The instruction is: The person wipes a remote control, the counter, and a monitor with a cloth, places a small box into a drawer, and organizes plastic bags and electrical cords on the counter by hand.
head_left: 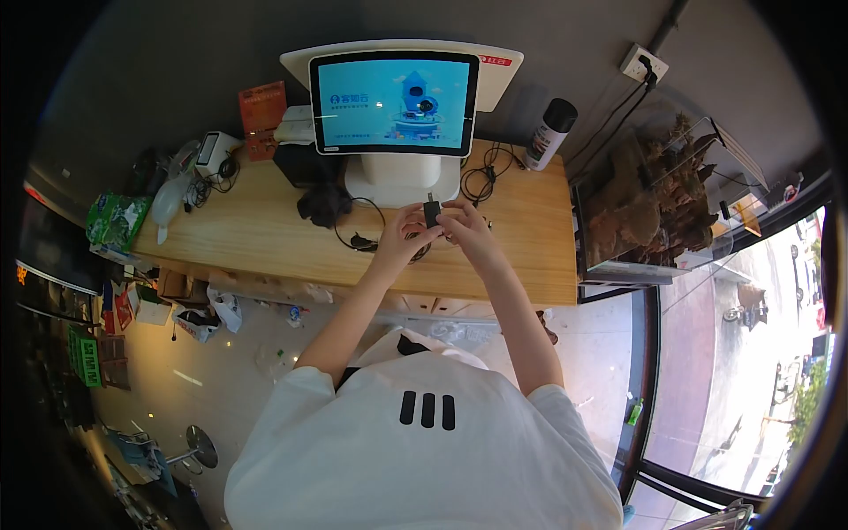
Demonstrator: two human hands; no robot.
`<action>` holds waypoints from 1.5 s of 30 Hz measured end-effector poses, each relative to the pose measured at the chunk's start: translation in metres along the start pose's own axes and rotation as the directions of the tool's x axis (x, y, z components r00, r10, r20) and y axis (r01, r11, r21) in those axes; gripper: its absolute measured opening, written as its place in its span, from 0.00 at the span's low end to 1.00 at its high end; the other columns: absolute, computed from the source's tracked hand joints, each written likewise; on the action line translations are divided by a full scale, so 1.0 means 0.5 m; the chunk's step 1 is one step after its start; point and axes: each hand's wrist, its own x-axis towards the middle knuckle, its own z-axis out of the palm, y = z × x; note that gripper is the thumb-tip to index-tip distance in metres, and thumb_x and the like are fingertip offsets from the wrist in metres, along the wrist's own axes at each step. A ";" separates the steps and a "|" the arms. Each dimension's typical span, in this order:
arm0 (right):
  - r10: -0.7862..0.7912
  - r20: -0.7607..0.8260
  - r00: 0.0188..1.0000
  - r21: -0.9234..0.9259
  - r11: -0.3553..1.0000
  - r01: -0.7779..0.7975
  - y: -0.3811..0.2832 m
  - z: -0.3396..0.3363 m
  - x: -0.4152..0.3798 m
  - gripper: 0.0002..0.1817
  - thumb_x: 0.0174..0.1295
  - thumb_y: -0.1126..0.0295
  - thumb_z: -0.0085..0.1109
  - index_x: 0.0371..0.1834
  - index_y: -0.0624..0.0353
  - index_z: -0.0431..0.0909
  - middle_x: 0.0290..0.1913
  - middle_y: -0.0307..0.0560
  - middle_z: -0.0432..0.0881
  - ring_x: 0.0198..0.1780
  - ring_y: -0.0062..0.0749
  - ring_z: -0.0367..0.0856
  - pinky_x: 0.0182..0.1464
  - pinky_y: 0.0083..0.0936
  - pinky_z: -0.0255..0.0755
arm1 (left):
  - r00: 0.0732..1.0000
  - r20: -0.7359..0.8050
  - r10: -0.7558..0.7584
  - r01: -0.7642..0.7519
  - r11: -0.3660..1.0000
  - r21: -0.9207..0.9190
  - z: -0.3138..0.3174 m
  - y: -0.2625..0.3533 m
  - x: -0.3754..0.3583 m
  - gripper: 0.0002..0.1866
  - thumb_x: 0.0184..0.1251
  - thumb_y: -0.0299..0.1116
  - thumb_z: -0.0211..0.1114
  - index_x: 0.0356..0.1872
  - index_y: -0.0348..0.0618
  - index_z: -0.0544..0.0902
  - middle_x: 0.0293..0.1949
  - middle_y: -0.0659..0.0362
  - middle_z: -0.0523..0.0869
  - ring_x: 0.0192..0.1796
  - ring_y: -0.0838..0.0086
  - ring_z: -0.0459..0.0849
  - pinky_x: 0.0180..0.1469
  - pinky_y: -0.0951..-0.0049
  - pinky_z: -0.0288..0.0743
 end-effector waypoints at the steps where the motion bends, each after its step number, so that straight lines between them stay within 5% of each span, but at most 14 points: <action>1: 0.009 0.020 1.000 0.031 0.999 -0.010 0.006 -0.003 0.005 0.21 0.62 0.65 0.62 0.56 0.58 0.69 0.37 0.38 0.81 0.35 0.15 0.71 0.36 0.16 0.63 | 0.990 0.045 -0.130 0.135 0.979 -0.154 -0.005 0.016 -0.003 0.24 0.62 0.36 0.70 0.57 0.43 0.75 0.45 0.63 0.82 0.44 0.77 0.81 0.48 0.78 0.74; 5: 0.010 0.029 1.000 0.064 0.998 -0.012 0.032 -0.011 0.021 0.26 0.59 0.63 0.67 0.57 0.60 0.69 0.39 0.40 0.84 0.36 0.16 0.75 0.34 0.15 0.64 | 0.919 0.169 -0.356 0.391 0.774 -0.499 -0.036 -0.008 0.005 0.18 0.68 0.35 0.64 0.57 0.46 0.75 0.50 0.62 0.80 0.51 0.74 0.80 0.53 0.73 0.75; 8: 0.006 -0.004 1.000 -0.105 0.994 -0.006 -0.001 0.007 -0.002 0.28 0.59 0.63 0.67 0.59 0.62 0.67 0.40 0.40 0.84 0.37 0.18 0.77 0.37 0.18 0.68 | 0.930 0.169 -0.326 0.367 0.813 -0.453 -0.034 -0.018 0.005 0.17 0.69 0.38 0.63 0.55 0.45 0.75 0.50 0.61 0.80 0.52 0.72 0.81 0.53 0.68 0.76; 12: -0.041 -0.017 0.999 -0.107 0.994 0.039 0.018 0.002 0.004 0.28 0.59 0.64 0.68 0.60 0.61 0.68 0.41 0.42 0.84 0.38 0.22 0.79 0.41 0.20 0.71 | 0.924 0.194 -0.330 0.383 0.788 -0.482 -0.056 -0.035 0.015 0.20 0.69 0.41 0.62 0.57 0.43 0.73 0.49 0.58 0.80 0.51 0.72 0.80 0.52 0.70 0.75; 14: -0.234 -0.142 0.962 -0.461 0.876 0.145 0.038 -0.024 0.012 0.24 0.58 0.65 0.68 0.56 0.59 0.74 0.41 0.45 0.83 0.39 0.29 0.80 0.43 0.23 0.72 | 0.858 0.324 -0.398 0.511 0.597 -0.619 -0.088 -0.052 0.026 0.23 0.68 0.44 0.61 0.57 0.39 0.72 0.50 0.54 0.80 0.51 0.67 0.80 0.50 0.69 0.76; 17: -0.457 -0.045 0.888 -0.633 0.701 0.328 0.038 -0.038 0.001 0.16 0.56 0.66 0.68 0.47 0.59 0.80 0.41 0.48 0.83 0.42 0.39 0.80 0.46 0.29 0.72 | 0.843 0.344 -0.413 0.531 0.536 -0.656 -0.113 -0.052 0.032 0.26 0.67 0.46 0.61 0.56 0.35 0.71 0.49 0.50 0.80 0.50 0.63 0.80 0.48 0.69 0.77; 19: -0.463 0.037 0.886 -0.662 0.653 0.369 0.032 -0.034 -0.003 0.15 0.55 0.66 0.68 0.45 0.60 0.81 0.43 0.48 0.83 0.44 0.40 0.79 0.48 0.30 0.72 | 0.846 0.340 -0.410 0.526 0.541 -0.657 -0.121 -0.058 0.037 0.26 0.67 0.47 0.59 0.55 0.34 0.71 0.48 0.49 0.80 0.49 0.62 0.80 0.47 0.69 0.77; 24: -0.414 0.180 0.892 -0.688 0.595 0.415 0.041 -0.022 0.007 0.14 0.54 0.68 0.67 0.43 0.58 0.83 0.45 0.48 0.82 0.48 0.46 0.78 0.53 0.35 0.70 | 0.862 0.386 -0.328 0.502 0.448 -0.740 -0.121 -0.047 0.044 0.27 0.69 0.49 0.53 0.55 0.33 0.73 0.47 0.49 0.79 0.45 0.64 0.78 0.46 0.70 0.76; 29: -0.357 0.082 0.930 -0.799 0.534 0.275 0.008 -0.012 -0.002 0.12 0.53 0.70 0.66 0.42 0.55 0.82 0.47 0.43 0.81 0.55 0.40 0.73 0.58 0.38 0.61 | 0.916 0.356 -0.185 0.401 0.453 -0.796 -0.140 0.007 0.050 0.29 0.67 0.49 0.54 0.56 0.32 0.72 0.46 0.50 0.79 0.45 0.65 0.76 0.47 0.71 0.74; 32: -0.440 0.046 0.897 -0.798 0.523 0.298 0.010 -0.020 0.000 0.15 0.52 0.70 0.66 0.44 0.52 0.82 0.47 0.42 0.79 0.60 0.40 0.68 0.61 0.44 0.56 | 0.924 0.380 -0.038 0.374 0.292 -0.880 -0.161 0.015 0.048 0.32 0.65 0.51 0.55 0.57 0.29 0.70 0.48 0.47 0.77 0.45 0.65 0.74 0.48 0.71 0.73; 38: -0.403 0.012 0.915 -0.824 0.515 0.237 0.029 -0.014 0.003 0.22 0.53 0.69 0.66 0.53 0.48 0.77 0.55 0.41 0.75 0.62 0.41 0.66 0.63 0.42 0.55 | 0.928 0.369 -0.058 0.367 0.321 -0.873 -0.207 -0.006 0.040 0.36 0.64 0.50 0.58 0.64 0.32 0.64 0.48 0.49 0.75 0.45 0.66 0.75 0.48 0.71 0.73; 43: -0.407 0.222 0.886 -0.751 0.508 0.421 0.054 0.045 0.028 0.22 0.56 0.69 0.64 0.56 0.49 0.76 0.60 0.43 0.73 0.66 0.40 0.64 0.67 0.43 0.51 | 0.937 0.339 -0.089 0.349 0.336 -0.875 -0.221 -0.011 0.025 0.36 0.64 0.50 0.59 0.64 0.32 0.64 0.48 0.48 0.75 0.45 0.66 0.75 0.47 0.71 0.73; 45: -0.433 0.271 0.860 -0.762 0.450 0.467 0.064 0.054 0.048 0.18 0.57 0.71 0.64 0.52 0.53 0.79 0.56 0.46 0.76 0.63 0.40 0.69 0.63 0.39 0.60 | 0.931 0.362 -0.038 0.357 0.290 -0.888 -0.230 -0.005 0.019 0.35 0.64 0.50 0.58 0.64 0.33 0.65 0.48 0.49 0.75 0.45 0.65 0.75 0.47 0.71 0.73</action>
